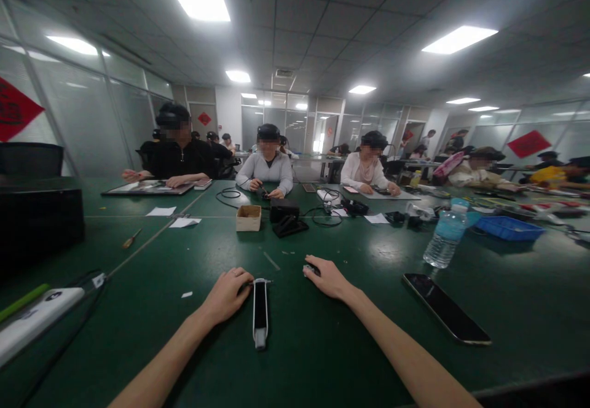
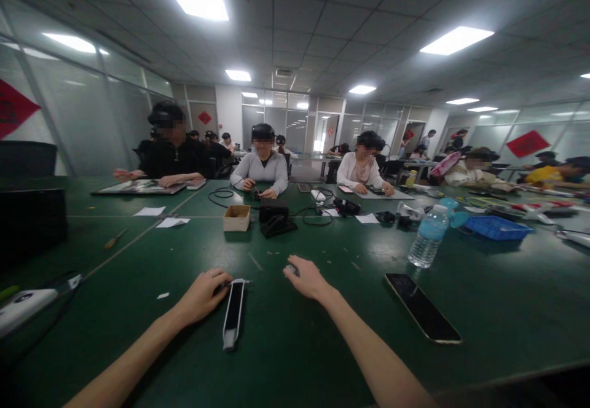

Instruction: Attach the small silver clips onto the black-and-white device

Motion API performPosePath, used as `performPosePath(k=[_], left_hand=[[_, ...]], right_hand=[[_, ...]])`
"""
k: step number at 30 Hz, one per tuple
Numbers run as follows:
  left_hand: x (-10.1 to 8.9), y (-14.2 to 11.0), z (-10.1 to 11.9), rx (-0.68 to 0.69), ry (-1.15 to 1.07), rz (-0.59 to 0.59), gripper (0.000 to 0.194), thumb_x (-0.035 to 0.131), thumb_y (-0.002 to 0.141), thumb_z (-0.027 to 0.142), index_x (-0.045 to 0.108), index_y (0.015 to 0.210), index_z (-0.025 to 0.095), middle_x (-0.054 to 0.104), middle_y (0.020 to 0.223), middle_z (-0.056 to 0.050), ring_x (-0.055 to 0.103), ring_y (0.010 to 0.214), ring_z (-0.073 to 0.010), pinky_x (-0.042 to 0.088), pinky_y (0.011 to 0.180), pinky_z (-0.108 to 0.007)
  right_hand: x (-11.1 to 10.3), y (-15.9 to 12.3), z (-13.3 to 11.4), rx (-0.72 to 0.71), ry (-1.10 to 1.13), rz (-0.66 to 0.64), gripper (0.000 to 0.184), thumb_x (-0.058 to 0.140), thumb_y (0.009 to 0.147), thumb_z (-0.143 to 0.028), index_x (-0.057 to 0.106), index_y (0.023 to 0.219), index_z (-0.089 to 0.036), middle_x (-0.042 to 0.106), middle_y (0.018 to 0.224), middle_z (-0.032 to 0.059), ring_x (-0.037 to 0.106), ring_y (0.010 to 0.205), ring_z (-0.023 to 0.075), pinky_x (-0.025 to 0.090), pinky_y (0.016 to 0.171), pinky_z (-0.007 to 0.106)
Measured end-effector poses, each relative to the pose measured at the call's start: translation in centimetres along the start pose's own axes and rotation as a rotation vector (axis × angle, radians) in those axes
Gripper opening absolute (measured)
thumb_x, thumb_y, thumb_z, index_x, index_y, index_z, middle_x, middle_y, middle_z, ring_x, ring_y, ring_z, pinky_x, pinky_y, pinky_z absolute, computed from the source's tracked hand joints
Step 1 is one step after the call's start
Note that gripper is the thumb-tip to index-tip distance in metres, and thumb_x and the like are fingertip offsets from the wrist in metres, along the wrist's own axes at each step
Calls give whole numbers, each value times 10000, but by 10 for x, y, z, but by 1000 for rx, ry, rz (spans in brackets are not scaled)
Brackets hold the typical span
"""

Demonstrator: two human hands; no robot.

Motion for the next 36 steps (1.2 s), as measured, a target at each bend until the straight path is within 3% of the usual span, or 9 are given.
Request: performPosePath(k=[6,10,14,22,31,36], left_hand=[[3,2,-3,19,-6,11,246,429,877,220,650,985,212,641,1023,-76,577,967,-241,432,797,-360],[4,3,-6,22,-2,23,249,434,872,224,649,998,209,645,1022,-80,580,965,-239,433,798,-357],[4,2,-5,29,0,26,253,426,880,237,646,1004,213,643,1030,-78,581,968,-240,435,801,-358],[2,1,-3,12,7,18,246,436,874,232,643,1005,206,647,1028,-79,580,959,-233,435,800,-354],[2,1,-1,16,12,22,238,441,885,246,645,1000,205,648,1025,-73,586,957,-234,432,799,-358],[2,0,1,17,35,32,231,448,890,258,645,1002,207,647,1025,-74,588,958,-235,429,798,-355]], right_hand=[[-20,2,-7,-54,-71,65,449,424,932,-387,548,1288,-142,541,1342,98,469,1260,201,335,1072,347],[-55,2,30,85,-312,154,382,397,927,-233,578,1243,-120,598,1252,116,526,1176,195,361,1031,302],[-72,-8,72,282,-486,70,323,465,884,-204,652,1141,-148,636,1147,142,567,1100,247,425,927,329],[-66,-7,81,333,-453,8,242,488,867,-209,700,982,-186,675,1058,119,626,993,241,460,801,299],[-53,-6,94,376,-440,-66,260,504,898,-265,685,979,-97,679,1013,184,652,957,251,461,800,304],[-48,-5,86,339,-450,-85,251,479,903,-205,669,965,-53,670,992,221,648,956,279,456,780,313]])
Point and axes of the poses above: each hand's wrist, its own y-axis towards the middle knuckle, its own x-axis out of the palm, z = x × y, the point moved 9 cm from there along y, towards the middle knuckle
